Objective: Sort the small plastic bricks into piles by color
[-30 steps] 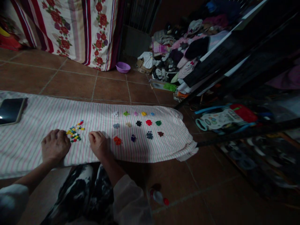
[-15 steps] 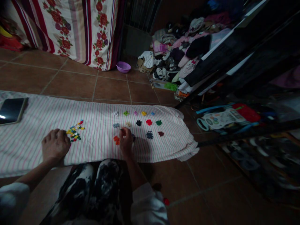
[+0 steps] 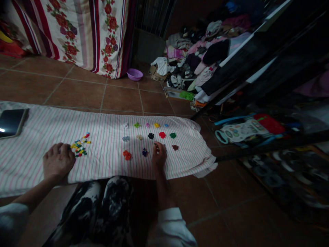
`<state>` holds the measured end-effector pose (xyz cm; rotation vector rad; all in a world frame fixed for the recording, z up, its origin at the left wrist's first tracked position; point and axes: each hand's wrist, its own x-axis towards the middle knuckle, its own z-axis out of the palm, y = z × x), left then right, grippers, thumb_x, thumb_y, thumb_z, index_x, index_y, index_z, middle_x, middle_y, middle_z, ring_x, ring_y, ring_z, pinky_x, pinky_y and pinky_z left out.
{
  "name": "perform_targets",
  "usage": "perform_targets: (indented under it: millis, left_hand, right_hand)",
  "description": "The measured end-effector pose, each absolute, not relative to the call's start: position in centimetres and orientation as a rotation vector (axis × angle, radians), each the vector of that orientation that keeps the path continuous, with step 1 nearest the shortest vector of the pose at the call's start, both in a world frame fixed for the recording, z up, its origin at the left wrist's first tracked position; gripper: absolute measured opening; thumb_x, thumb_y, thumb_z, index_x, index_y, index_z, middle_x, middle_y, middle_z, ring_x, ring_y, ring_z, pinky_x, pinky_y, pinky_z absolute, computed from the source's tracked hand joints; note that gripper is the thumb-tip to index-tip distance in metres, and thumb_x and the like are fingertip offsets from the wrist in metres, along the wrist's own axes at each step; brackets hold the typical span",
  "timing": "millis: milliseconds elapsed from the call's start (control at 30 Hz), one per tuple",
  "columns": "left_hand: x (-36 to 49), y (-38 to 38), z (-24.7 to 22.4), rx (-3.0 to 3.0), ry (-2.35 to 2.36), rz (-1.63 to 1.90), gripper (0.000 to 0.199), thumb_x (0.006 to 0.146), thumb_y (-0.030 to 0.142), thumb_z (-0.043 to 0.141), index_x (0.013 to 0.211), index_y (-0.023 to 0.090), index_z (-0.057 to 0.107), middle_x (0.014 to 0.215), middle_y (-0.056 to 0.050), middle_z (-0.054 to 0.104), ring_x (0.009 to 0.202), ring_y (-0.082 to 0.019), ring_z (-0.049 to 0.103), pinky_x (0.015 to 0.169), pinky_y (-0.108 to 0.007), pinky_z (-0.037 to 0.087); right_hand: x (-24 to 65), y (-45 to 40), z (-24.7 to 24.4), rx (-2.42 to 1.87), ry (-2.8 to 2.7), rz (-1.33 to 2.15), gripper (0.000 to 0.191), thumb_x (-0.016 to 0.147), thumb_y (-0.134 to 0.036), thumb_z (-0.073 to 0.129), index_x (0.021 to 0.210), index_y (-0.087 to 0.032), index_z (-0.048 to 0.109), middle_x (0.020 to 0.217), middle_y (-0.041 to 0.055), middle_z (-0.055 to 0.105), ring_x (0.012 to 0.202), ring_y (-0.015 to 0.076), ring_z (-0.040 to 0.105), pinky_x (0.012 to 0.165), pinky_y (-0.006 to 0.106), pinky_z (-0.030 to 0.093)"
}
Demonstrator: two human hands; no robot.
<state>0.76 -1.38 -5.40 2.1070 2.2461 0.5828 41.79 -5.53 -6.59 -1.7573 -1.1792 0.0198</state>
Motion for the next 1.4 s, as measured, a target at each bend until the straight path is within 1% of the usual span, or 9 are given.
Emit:
perform_targets:
  millis: [100,167,367,567,800,967,1067,1267,1400]
  left_hand:
    - [0.7,-1.4,-5.4,2.135,2.234,0.572,0.04,0.094,0.03,0.036,0.12,0.013,0.061,0.133,-0.026,0.058,0.136,-0.044,0.048,0.104,-0.063,0.042]
    - [0.7,-1.3,-5.4,2.144,2.232,0.57,0.04,0.094,0.03,0.036,0.12,0.012,0.061,0.132,-0.027,0.058,0.134,-0.044,0.049,0.102,-0.063,0.043]
    - [0.7,-1.3,-5.3,2.145,2.251,0.55,0.04,0.096,0.031,0.034,0.119,0.013,0.06,0.131,-0.026,0.058,0.135,-0.043,0.049,0.104,-0.063,0.043]
    - [0.8,-1.4,-5.2,2.158,2.245,0.559,0.04,0.095,0.03,0.035,0.119,0.012,0.061,0.132,-0.027,0.058,0.133,-0.045,0.05,0.102,-0.064,0.044]
    - [0.8,-1.3,-5.5,2.133,2.28,0.591,0.037,0.094,0.03,0.036,0.118,0.015,0.061,0.131,-0.021,0.06,0.132,-0.043,0.051,0.102,-0.064,0.045]
    - [1.0,-1.3,-5.3,2.093,2.265,0.546,0.042,0.094,0.031,0.036,0.12,0.011,0.062,0.136,-0.027,0.056,0.136,-0.045,0.047,0.106,-0.064,0.042]
    - [1.1,-1.3,-5.1,2.067,2.27,0.564,0.041,0.093,0.029,0.038,0.121,0.012,0.063,0.135,-0.026,0.057,0.137,-0.043,0.047,0.106,-0.063,0.041]
    - [1.1,-1.3,-5.2,2.07,2.285,0.559,0.039,0.095,0.031,0.036,0.12,0.017,0.061,0.135,-0.022,0.057,0.137,-0.041,0.047,0.108,-0.062,0.041]
    - [1.2,-1.3,-5.1,2.091,2.29,0.54,0.04,0.094,0.03,0.036,0.119,0.014,0.062,0.132,-0.024,0.059,0.135,-0.043,0.048,0.106,-0.062,0.043]
  right_hand:
    - [43.7,-5.4,-6.4,-1.817,-1.164,-0.07,0.04,0.091,-0.049,0.045,0.095,-0.019,0.072,0.096,0.0123,0.072,0.093,0.0234,0.065,0.088,0.041,0.055]
    - [45.0,-5.2,-6.4,-1.858,-1.134,-0.082,0.041,0.089,-0.05,0.045,0.094,-0.019,0.072,0.095,0.012,0.072,0.093,0.024,0.064,0.089,0.042,0.054]
    - [48.3,-4.7,-6.6,-1.906,-1.025,-0.119,0.047,0.083,-0.05,0.048,0.099,-0.014,0.073,0.09,0.013,0.069,0.084,0.0238,0.063,0.082,0.04,0.054]
    - [51.2,-4.4,-6.7,-1.959,-1.056,-0.176,0.038,0.082,-0.042,0.051,0.097,-0.016,0.073,0.085,0.0101,0.067,0.078,0.0223,0.06,0.077,0.037,0.052]
    - [54.1,-3.5,-6.9,-2.011,-1.034,-0.186,0.031,0.079,-0.038,0.052,0.089,-0.017,0.072,0.083,0.0108,0.067,0.079,0.0249,0.06,0.082,0.041,0.051]
    - [55.9,-2.5,-7.0,-2.032,-1.045,-0.178,0.034,0.076,-0.037,0.051,0.088,-0.016,0.074,0.081,0.0118,0.066,0.082,0.0267,0.061,0.085,0.044,0.051]
    - [56.9,-1.8,-7.0,-2.038,-1.047,-0.189,0.033,0.073,-0.034,0.05,0.085,-0.016,0.075,0.081,0.0123,0.068,0.082,0.0265,0.061,0.084,0.044,0.052]
    - [58.3,-0.3,-6.9,-2.057,-1.092,-0.218,0.029,0.07,-0.03,0.05,0.077,-0.017,0.075,0.075,0.0112,0.069,0.078,0.026,0.059,0.08,0.043,0.052]
    - [58.8,0.4,-7.0,-2.069,-1.125,-0.195,0.027,0.068,-0.028,0.049,0.074,-0.018,0.074,0.074,0.0111,0.068,0.078,0.0266,0.059,0.081,0.044,0.052]
